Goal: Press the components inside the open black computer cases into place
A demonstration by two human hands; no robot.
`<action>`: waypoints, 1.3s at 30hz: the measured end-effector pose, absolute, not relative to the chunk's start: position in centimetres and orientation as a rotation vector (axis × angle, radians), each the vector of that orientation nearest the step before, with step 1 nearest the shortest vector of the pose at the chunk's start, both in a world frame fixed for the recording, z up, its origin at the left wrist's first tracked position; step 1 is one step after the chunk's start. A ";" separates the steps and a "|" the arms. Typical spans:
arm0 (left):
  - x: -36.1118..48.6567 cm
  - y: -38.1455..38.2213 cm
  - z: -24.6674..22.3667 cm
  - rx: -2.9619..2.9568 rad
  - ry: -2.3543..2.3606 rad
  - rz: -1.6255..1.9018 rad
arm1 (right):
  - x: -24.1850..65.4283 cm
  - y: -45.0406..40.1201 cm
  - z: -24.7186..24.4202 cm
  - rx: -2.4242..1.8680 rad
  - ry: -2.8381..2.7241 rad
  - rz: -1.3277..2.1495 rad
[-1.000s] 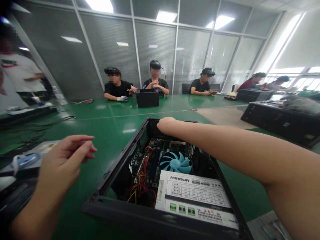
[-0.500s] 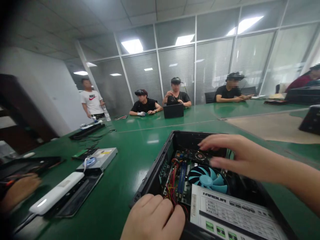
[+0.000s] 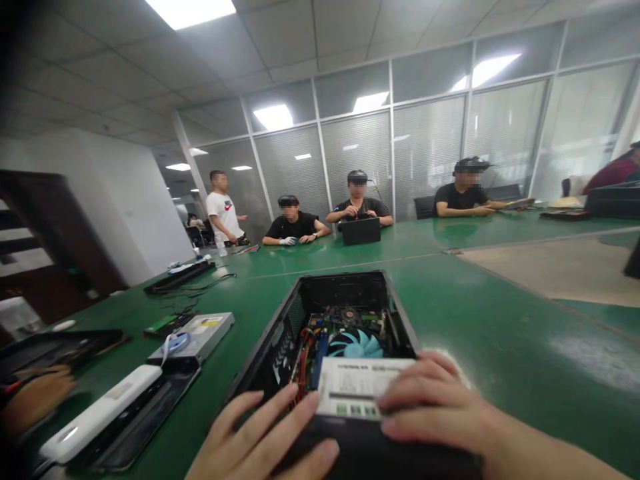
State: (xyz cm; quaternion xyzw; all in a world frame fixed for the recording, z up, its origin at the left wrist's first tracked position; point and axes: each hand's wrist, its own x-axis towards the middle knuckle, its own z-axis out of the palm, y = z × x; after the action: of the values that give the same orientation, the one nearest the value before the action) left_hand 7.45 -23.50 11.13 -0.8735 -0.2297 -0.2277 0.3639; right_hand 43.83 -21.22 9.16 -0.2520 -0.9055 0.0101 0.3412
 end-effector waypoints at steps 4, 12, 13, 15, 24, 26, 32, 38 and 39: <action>4.3 -12.2 11.5 -2.246 -1.054 -0.485 | 37.3 -9.6 11.6 -1.014 -2.260 -0.079; 1.3 -1.8 7.6 -1.950 -2.109 -0.328 | 31.3 1.3 8.4 -1.782 -2.014 -0.052; 1.0 -2.1 6.8 -1.970 -2.079 -0.349 | 32.0 1.1 7.8 -1.762 -2.060 -0.044; 0.8 -2.5 5.4 -1.986 -2.138 -0.415 | 33.7 0.2 6.7 -1.778 -2.065 -0.018; 6.8 -8.1 5.5 -2.595 -2.129 -0.985 | 39.1 -10.7 2.5 -1.547 -2.039 0.292; 8.1 -10.8 7.4 -2.863 -2.003 -1.052 | 40.2 -13.0 2.3 -1.395 -2.099 0.320; 8.6 -13.9 8.3 -2.811 -1.834 -1.145 | 41.0 -12.8 3.2 -1.282 -1.951 0.321; 7.5 -11.9 4.9 -2.809 -1.879 -1.233 | 41.9 -11.8 3.1 -1.299 -1.886 0.300; 7.3 -11.7 4.9 -2.785 -1.885 -1.260 | 42.1 -11.8 3.1 -1.308 -1.866 0.291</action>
State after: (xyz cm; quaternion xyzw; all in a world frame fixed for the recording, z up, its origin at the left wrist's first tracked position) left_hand 7.29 -11.69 4.88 -0.7560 -0.5117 -0.3420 -0.2228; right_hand 42.13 -11.85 3.12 -0.5195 -0.7409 0.1156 0.4097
